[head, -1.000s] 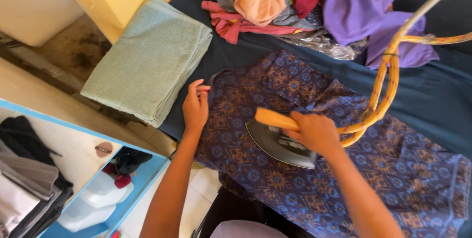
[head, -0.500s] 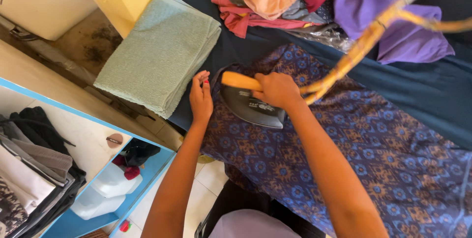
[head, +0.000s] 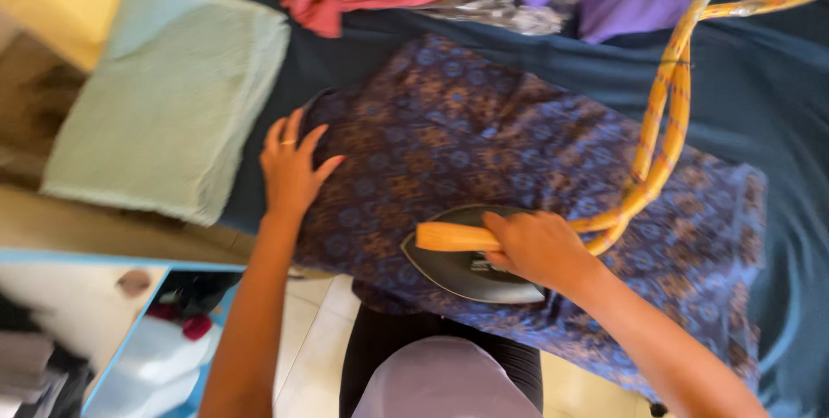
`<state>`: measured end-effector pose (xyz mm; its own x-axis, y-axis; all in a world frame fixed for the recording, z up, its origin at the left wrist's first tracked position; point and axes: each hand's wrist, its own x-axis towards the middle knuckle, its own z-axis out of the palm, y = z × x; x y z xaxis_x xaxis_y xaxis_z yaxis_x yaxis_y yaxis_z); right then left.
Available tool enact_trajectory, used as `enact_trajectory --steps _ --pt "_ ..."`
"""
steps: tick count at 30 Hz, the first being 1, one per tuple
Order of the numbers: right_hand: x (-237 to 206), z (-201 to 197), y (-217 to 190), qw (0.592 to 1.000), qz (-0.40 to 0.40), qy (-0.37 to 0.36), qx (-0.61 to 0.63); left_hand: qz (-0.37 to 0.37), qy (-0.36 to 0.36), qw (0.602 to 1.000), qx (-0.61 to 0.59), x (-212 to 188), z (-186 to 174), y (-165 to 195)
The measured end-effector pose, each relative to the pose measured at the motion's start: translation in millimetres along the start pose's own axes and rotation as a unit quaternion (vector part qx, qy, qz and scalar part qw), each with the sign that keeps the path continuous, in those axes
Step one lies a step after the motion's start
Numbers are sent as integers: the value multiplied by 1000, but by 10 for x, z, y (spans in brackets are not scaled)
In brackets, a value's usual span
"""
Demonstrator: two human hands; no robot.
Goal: The person irons a light green towel and then a patterned shirt on a blue ironing board. They use a steam iron, smoothing the fabric and adjusting the items as needed.
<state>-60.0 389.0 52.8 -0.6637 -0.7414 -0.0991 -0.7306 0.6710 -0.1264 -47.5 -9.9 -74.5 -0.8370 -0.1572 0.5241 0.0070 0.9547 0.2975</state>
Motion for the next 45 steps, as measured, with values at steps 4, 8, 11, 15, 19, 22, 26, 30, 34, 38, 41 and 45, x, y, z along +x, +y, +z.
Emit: enact_trajectory --steps 4,8,11,15,19,22,26,30,34,38,41,45 --pt "-451 110 487 989 126 48 -65 -28 -26 994 98 32 19 236" --pt "-441 246 1209 947 277 114 -118 19 -68 986 150 157 153 805" --pt "-217 261 1797 914 328 198 -130 50 -122 991 -3 179 449 1599" --pt "58 166 2426 894 404 181 -72 55 -227 965 -121 42 802 2489" --pt "-35 106 2592 925 359 120 6 74 -290 951 -75 -53 960 2692" --pt "-356 90 2362 954 287 90 0 100 -295 949 -43 -67 981 2578" --pt "-1101 21 1743 964 263 -8 36 120 -265 956 -36 -103 984 2510" --pt "-1760 -31 1135 951 286 -118 -13 114 -268 956 -40 -123 988 2533" --pt "-2096 -20 1087 950 290 -113 -16 117 -266 956 -37 -123 991 2536" --pt "-2068 101 1513 946 311 -51 -80 121 -263 957 -30 -128 990 2538" --pt "-1860 147 2025 931 346 2 -115 125 -264 956 -18 -116 988 2551" --pt "-1398 113 2789 902 392 142 -116 120 -265 957 -14 -89 986 2572"
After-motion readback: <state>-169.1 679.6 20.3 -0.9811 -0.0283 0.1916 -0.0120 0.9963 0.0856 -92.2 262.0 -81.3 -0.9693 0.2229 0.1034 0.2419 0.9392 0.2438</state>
